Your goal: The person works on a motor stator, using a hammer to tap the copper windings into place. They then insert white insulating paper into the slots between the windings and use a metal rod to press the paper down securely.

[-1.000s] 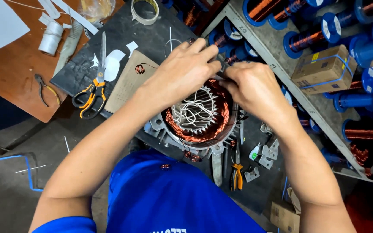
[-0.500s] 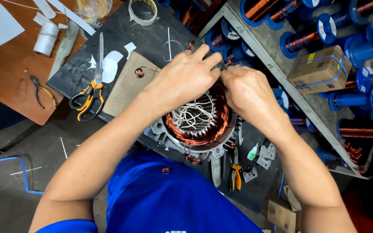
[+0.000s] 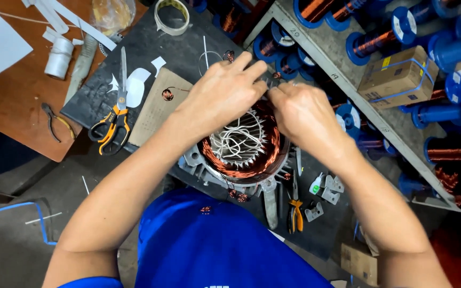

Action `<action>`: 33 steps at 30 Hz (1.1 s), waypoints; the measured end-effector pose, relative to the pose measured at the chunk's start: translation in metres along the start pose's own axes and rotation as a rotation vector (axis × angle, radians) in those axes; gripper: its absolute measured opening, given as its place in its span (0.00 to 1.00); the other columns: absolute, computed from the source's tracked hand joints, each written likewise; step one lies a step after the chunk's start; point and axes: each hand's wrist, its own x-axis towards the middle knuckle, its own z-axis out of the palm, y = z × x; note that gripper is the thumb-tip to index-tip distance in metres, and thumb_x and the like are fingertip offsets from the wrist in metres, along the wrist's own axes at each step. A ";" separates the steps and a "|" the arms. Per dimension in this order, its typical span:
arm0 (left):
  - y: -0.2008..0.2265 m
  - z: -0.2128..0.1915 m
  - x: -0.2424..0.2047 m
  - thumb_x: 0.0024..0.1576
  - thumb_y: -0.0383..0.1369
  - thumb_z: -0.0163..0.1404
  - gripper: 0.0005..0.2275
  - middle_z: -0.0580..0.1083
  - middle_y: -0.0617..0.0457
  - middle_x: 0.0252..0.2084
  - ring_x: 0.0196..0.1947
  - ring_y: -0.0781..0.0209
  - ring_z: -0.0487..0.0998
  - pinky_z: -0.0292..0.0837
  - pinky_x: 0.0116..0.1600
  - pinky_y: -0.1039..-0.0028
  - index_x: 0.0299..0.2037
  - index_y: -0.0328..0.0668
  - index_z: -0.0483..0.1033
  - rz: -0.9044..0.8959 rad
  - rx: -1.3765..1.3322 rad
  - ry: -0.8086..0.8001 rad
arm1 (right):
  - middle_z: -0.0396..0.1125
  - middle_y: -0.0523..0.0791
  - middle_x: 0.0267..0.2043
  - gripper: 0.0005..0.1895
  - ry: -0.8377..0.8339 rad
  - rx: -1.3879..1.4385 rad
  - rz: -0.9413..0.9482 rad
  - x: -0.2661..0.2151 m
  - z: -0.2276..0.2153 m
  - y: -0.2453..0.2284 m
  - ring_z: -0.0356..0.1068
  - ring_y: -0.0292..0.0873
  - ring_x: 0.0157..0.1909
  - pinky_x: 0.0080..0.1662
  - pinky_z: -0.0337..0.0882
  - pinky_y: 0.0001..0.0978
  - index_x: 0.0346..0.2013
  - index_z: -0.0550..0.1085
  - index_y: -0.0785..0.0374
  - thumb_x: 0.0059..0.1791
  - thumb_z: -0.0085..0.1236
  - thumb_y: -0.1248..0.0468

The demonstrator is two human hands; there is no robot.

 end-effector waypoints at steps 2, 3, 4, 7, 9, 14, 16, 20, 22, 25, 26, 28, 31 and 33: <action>0.000 -0.004 -0.001 0.58 0.29 0.63 0.03 0.78 0.50 0.51 0.50 0.52 0.77 0.86 0.32 0.65 0.39 0.41 0.85 0.017 0.015 -0.015 | 0.67 0.51 0.28 0.02 -0.019 0.073 -0.002 0.001 -0.006 0.002 0.69 0.62 0.32 0.40 0.72 0.55 0.31 0.69 0.66 0.47 0.51 0.74; 0.001 -0.009 0.000 0.59 0.30 0.62 0.05 0.77 0.49 0.52 0.52 0.50 0.76 0.87 0.34 0.62 0.41 0.39 0.85 0.008 -0.002 -0.052 | 0.66 0.49 0.28 0.03 0.016 0.046 -0.021 0.002 -0.010 0.001 0.68 0.58 0.32 0.38 0.72 0.53 0.30 0.70 0.66 0.47 0.52 0.75; 0.005 -0.011 -0.003 0.60 0.31 0.61 0.06 0.76 0.47 0.53 0.54 0.48 0.75 0.88 0.36 0.59 0.43 0.38 0.84 -0.006 -0.030 -0.094 | 0.65 0.47 0.29 0.05 0.039 0.024 -0.040 0.000 -0.013 -0.001 0.66 0.55 0.32 0.35 0.71 0.50 0.29 0.71 0.65 0.48 0.54 0.75; 0.003 -0.005 -0.001 0.60 0.30 0.61 0.04 0.76 0.49 0.51 0.51 0.50 0.76 0.86 0.32 0.62 0.37 0.40 0.84 0.024 -0.010 -0.064 | 0.62 0.47 0.29 0.06 0.079 0.016 -0.010 -0.005 0.001 -0.004 0.64 0.54 0.31 0.37 0.70 0.50 0.30 0.72 0.64 0.48 0.51 0.76; 0.003 -0.004 0.000 0.61 0.29 0.61 0.04 0.77 0.50 0.51 0.51 0.50 0.77 0.87 0.33 0.61 0.35 0.39 0.84 0.006 -0.046 -0.077 | 0.62 0.47 0.28 0.11 0.093 0.055 -0.007 -0.005 0.009 -0.005 0.63 0.52 0.29 0.39 0.72 0.48 0.36 0.75 0.68 0.45 0.48 0.80; -0.002 -0.003 -0.001 0.56 0.28 0.63 0.06 0.76 0.49 0.47 0.48 0.49 0.75 0.81 0.29 0.57 0.29 0.38 0.82 -0.015 -0.054 -0.013 | 0.69 0.52 0.27 0.10 0.078 0.172 -0.005 0.007 -0.003 0.004 0.69 0.60 0.30 0.39 0.75 0.56 0.33 0.77 0.72 0.44 0.47 0.80; -0.001 -0.005 -0.003 0.60 0.29 0.59 0.03 0.76 0.50 0.46 0.47 0.50 0.76 0.81 0.26 0.59 0.37 0.40 0.84 -0.021 -0.008 -0.008 | 0.68 0.50 0.23 0.11 -0.082 0.195 -0.019 0.012 -0.024 0.000 0.72 0.57 0.27 0.30 0.75 0.50 0.26 0.73 0.71 0.49 0.47 0.83; 0.001 0.000 -0.004 0.60 0.31 0.57 0.04 0.73 0.55 0.46 0.48 0.53 0.74 0.78 0.24 0.67 0.33 0.47 0.82 0.019 0.110 0.051 | 0.65 0.45 0.32 0.10 0.050 -0.087 -0.080 0.004 -0.013 -0.003 0.65 0.54 0.34 0.42 0.71 0.48 0.27 0.72 0.59 0.52 0.54 0.71; 0.003 -0.003 -0.002 0.61 0.31 0.57 0.05 0.73 0.54 0.47 0.49 0.53 0.74 0.81 0.25 0.68 0.32 0.46 0.81 0.014 0.127 -0.045 | 0.67 0.49 0.30 0.14 0.082 0.066 -0.047 0.002 -0.013 -0.011 0.64 0.52 0.33 0.44 0.74 0.50 0.37 0.78 0.72 0.45 0.49 0.85; 0.002 -0.003 0.000 0.65 0.26 0.52 0.05 0.76 0.50 0.51 0.46 0.54 0.76 0.81 0.23 0.71 0.40 0.37 0.83 -0.009 0.043 -0.050 | 0.62 0.50 0.29 0.12 0.154 0.224 -0.041 0.000 0.006 -0.005 0.60 0.50 0.32 0.41 0.72 0.48 0.31 0.73 0.73 0.46 0.44 0.86; 0.000 -0.004 0.001 0.65 0.26 0.52 0.05 0.76 0.50 0.51 0.46 0.54 0.76 0.81 0.23 0.71 0.40 0.37 0.83 -0.003 0.039 -0.058 | 0.62 0.50 0.29 0.12 0.154 0.232 -0.032 0.001 0.005 -0.004 0.60 0.50 0.32 0.41 0.72 0.48 0.31 0.73 0.73 0.46 0.44 0.86; -0.003 -0.008 0.004 0.61 0.22 0.54 0.05 0.78 0.51 0.51 0.48 0.51 0.77 0.85 0.31 0.59 0.41 0.37 0.84 -0.075 -0.067 -0.155 | 0.66 0.48 0.27 0.21 0.142 0.288 -0.034 0.002 0.003 -0.003 0.66 0.49 0.31 0.46 0.81 0.49 0.36 0.79 0.75 0.45 0.38 0.89; -0.013 -0.021 0.007 0.62 0.36 0.59 0.11 0.73 0.48 0.48 0.49 0.45 0.73 0.77 0.30 0.43 0.39 0.34 0.81 -0.064 -0.180 -0.184 | 0.70 0.50 0.27 0.13 0.095 0.306 -0.086 0.008 -0.012 0.004 0.72 0.55 0.29 0.46 0.80 0.51 0.31 0.77 0.71 0.50 0.46 0.83; -0.015 -0.019 0.008 0.63 0.37 0.58 0.11 0.73 0.49 0.49 0.49 0.46 0.72 0.78 0.31 0.44 0.41 0.36 0.81 -0.053 -0.189 -0.202 | 0.67 0.48 0.25 0.14 0.088 0.283 -0.044 0.006 -0.014 -0.003 0.69 0.52 0.26 0.41 0.80 0.50 0.33 0.78 0.70 0.51 0.47 0.84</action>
